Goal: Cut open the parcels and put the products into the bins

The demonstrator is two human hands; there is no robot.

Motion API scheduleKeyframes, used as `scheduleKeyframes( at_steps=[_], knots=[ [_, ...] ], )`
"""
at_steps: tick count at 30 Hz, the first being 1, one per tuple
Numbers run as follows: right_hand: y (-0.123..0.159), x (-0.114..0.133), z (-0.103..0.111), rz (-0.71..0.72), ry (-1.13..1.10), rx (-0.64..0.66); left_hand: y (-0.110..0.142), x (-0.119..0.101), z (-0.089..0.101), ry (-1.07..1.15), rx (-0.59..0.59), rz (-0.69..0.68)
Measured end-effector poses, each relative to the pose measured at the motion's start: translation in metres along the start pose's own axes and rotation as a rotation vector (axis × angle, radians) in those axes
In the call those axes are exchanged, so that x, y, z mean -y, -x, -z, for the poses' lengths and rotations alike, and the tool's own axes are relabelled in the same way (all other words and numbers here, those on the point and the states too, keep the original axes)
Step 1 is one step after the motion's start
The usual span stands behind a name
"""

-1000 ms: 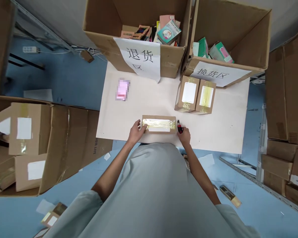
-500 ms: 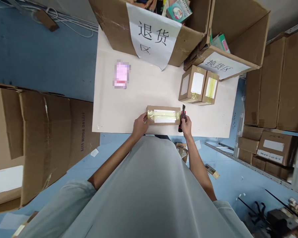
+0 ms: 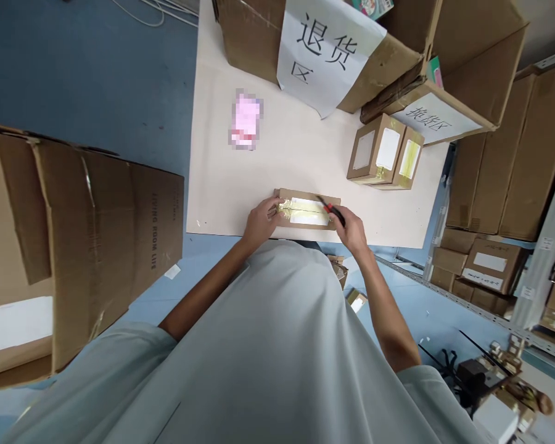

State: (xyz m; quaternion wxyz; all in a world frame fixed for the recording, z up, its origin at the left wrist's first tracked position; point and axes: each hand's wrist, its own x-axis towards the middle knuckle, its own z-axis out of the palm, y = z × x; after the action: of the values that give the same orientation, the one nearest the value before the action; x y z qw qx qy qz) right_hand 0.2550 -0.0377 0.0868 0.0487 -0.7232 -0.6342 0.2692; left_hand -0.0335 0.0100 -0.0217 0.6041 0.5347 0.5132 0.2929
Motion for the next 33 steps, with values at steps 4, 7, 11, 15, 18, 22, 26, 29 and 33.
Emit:
scheduleKeyframes(
  at_steps=[4,7,11,15,18,22,26,29,33],
  knots=[
    [-0.01,0.056,0.005,0.095,0.38,0.287,-0.003,0.002,0.002,0.052,0.019,0.001],
    [-0.021,0.083,0.003,0.123,0.56,0.386,-0.005,0.003,0.002,0.065,0.023,-0.001],
    [-0.033,0.094,0.002,0.165,0.651,0.455,-0.006,0.004,-0.001,0.085,0.009,0.014],
    [-0.037,0.097,0.004,0.19,0.69,0.484,-0.006,0.003,-0.002,0.091,0.015,0.027],
    [-0.037,0.101,0.004,0.206,0.72,0.5,-0.005,0.001,0.0,0.096,0.023,0.03],
    [-0.035,0.11,0.004,0.223,0.762,0.502,-0.005,0.0,0.0,0.1,0.02,0.037],
    [-0.033,0.118,0.007,0.244,0.784,0.503,-0.006,0.001,-0.001,0.102,0.011,0.043],
    [-0.031,0.12,0.009,0.25,0.779,0.504,-0.006,0.001,-0.002,0.097,0.0,0.044],
    [-0.03,0.12,0.01,0.239,0.771,0.511,-0.007,0.001,-0.002,0.084,-0.012,0.05]
  ],
)
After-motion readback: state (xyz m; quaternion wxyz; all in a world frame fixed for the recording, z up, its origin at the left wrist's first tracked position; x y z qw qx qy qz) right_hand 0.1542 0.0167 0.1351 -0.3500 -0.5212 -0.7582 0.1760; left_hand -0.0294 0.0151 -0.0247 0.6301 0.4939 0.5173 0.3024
